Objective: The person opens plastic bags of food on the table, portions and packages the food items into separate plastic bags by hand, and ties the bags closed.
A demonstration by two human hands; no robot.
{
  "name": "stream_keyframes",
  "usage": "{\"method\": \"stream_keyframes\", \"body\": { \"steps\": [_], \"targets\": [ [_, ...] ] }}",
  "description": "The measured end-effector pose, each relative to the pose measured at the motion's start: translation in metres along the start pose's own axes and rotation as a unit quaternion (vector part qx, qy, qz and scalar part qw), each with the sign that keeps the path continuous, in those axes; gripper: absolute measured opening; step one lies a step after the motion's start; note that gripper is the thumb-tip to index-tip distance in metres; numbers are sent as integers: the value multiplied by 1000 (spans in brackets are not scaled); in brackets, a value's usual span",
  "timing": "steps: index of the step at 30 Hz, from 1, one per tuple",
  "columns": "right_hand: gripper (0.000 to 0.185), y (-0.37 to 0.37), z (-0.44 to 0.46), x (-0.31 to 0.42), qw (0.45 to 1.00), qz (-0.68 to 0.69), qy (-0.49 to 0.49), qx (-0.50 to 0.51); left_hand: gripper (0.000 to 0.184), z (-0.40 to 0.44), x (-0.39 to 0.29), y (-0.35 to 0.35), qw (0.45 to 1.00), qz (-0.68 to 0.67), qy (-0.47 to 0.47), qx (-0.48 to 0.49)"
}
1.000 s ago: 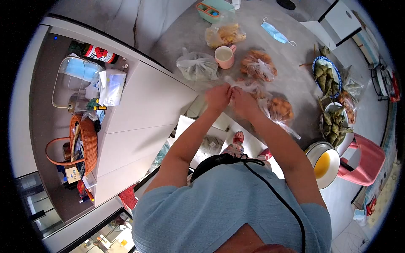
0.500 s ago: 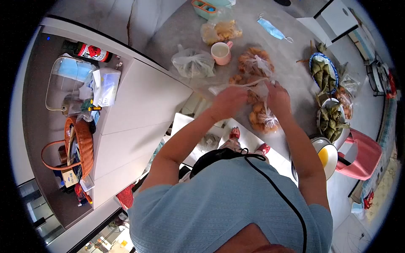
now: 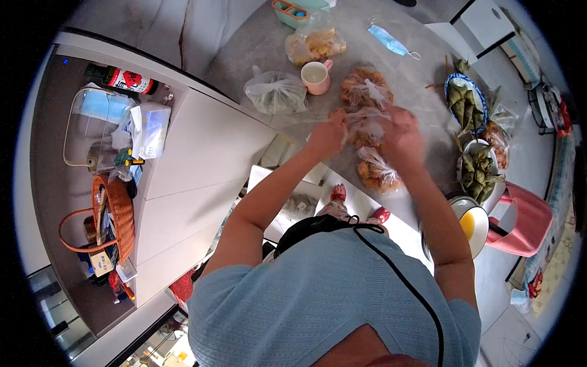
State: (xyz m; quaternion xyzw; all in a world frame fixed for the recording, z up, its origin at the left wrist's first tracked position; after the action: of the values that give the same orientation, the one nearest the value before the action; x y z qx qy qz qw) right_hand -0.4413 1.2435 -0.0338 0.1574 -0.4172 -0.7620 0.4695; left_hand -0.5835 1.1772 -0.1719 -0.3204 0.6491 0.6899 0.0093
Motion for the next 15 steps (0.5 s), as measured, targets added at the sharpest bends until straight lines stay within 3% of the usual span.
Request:
{"method": "stream_keyframes", "body": {
  "steps": [2,3,5,6,8,9,12,14,15],
  "targets": [
    [21,-8,1,29,980,198,16,-19,27,-3,-7,-13,997,-39,-61,14],
    [21,-13,1,35,980,199,16,-20,28,-6,-9,-21,994,-58,-91,22],
    [21,-68,-23,30,945,152,-107,270,30,-12,-13,-35,983,-95,-152,37],
    [21,-80,-37,24,945,152,-107,269,30,-11,-8,-43,983,-93,-152,37],
    [24,-121,-95,2,886,-5,-11,463,31,-10,10,-72,981,18,-135,135],
    [24,-121,-97,-2,886,-6,-11,464,31,-10,10,-66,981,17,-135,135],
    [28,-126,-121,-6,819,0,63,570,34,9,12,-30,991,20,-129,-16],
    [32,-128,-135,-4,765,5,111,634,46,36,36,-28,994,43,-62,-78],
    [32,-131,-133,-4,765,4,111,634,46,37,32,-23,994,42,-61,-78]
  ]
}}
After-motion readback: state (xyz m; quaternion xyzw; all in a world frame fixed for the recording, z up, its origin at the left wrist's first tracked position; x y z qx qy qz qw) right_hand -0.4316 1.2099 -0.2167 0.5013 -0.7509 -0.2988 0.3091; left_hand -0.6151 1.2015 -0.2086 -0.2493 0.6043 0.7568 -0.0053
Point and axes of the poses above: each hand's wrist, its own z-axis towards the middle knuckle, its own y-axis out of the back of the hand, x = y × z, the point moved 8 cm from there along z, towards the middle knuckle, and after that the axes turned 15 degrees about -x, right-handed, at the moved point
